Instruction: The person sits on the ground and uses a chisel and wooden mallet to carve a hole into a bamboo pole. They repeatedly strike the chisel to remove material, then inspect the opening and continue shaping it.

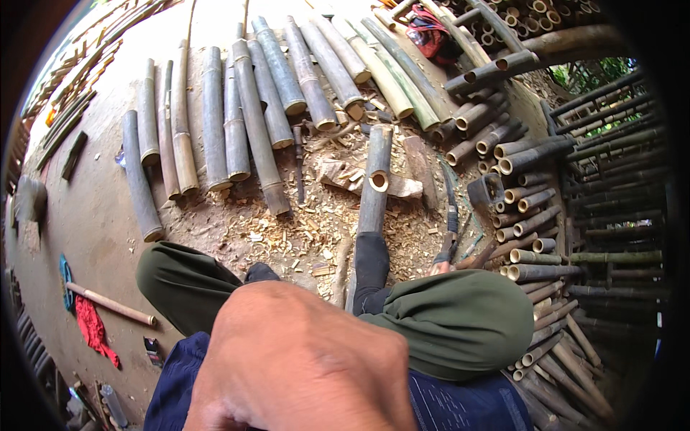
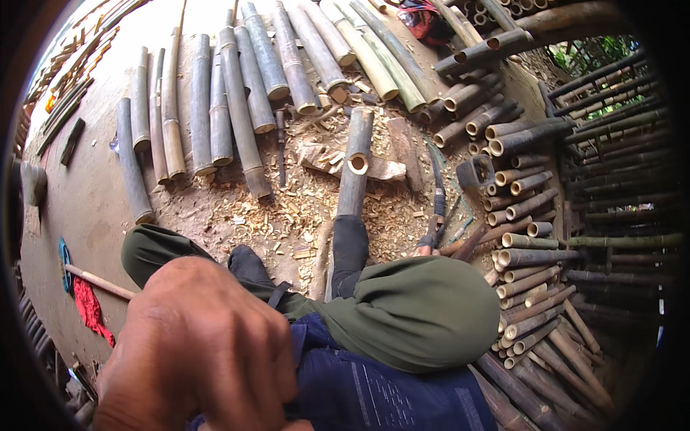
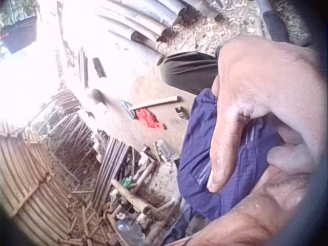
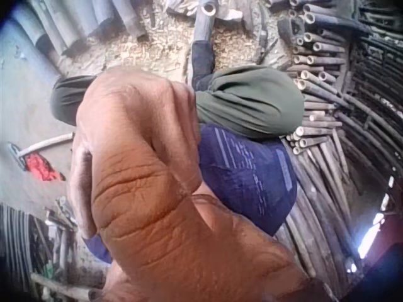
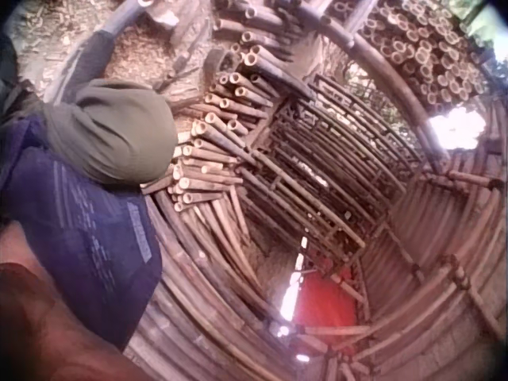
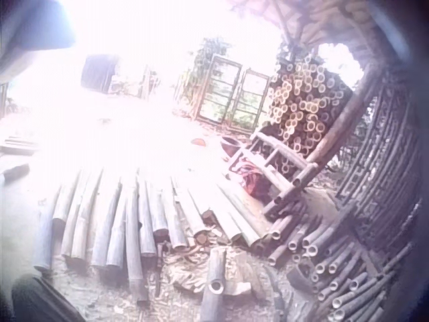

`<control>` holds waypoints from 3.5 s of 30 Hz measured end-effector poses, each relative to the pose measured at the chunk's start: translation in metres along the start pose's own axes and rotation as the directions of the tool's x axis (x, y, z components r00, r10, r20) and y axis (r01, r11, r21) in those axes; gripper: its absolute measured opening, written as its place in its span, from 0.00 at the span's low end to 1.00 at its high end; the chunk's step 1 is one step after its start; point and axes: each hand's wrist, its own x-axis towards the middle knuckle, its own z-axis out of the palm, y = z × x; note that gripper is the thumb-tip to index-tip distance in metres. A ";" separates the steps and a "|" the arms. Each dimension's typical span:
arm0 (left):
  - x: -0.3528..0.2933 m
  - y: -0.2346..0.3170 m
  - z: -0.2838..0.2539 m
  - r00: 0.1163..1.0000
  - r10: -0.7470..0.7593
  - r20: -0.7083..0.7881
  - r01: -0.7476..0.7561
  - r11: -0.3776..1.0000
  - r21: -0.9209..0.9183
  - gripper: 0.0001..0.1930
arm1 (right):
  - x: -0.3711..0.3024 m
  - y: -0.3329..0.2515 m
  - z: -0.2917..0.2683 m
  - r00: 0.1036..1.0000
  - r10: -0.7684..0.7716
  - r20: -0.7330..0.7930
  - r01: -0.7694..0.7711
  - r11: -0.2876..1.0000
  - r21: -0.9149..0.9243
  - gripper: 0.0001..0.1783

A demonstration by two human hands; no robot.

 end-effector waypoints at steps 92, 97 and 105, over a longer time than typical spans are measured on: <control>-0.126 -0.222 -0.251 0.207 0.012 -0.978 0.975 0.080 0.207 0.58 | 0.081 -0.252 0.135 0.267 -0.012 0.964 0.963 -0.042 -0.267 0.20; -0.126 -0.178 -0.297 -0.060 -0.894 -0.444 0.902 -0.239 0.360 0.46 | 0.052 -0.119 0.153 0.683 0.344 0.644 -0.130 0.925 -0.356 0.33; -0.144 -0.082 -0.150 -0.328 -0.379 -0.865 0.941 -0.211 -0.264 0.46 | -0.043 -0.180 0.181 0.438 -0.038 0.898 -0.697 0.616 0.366 0.22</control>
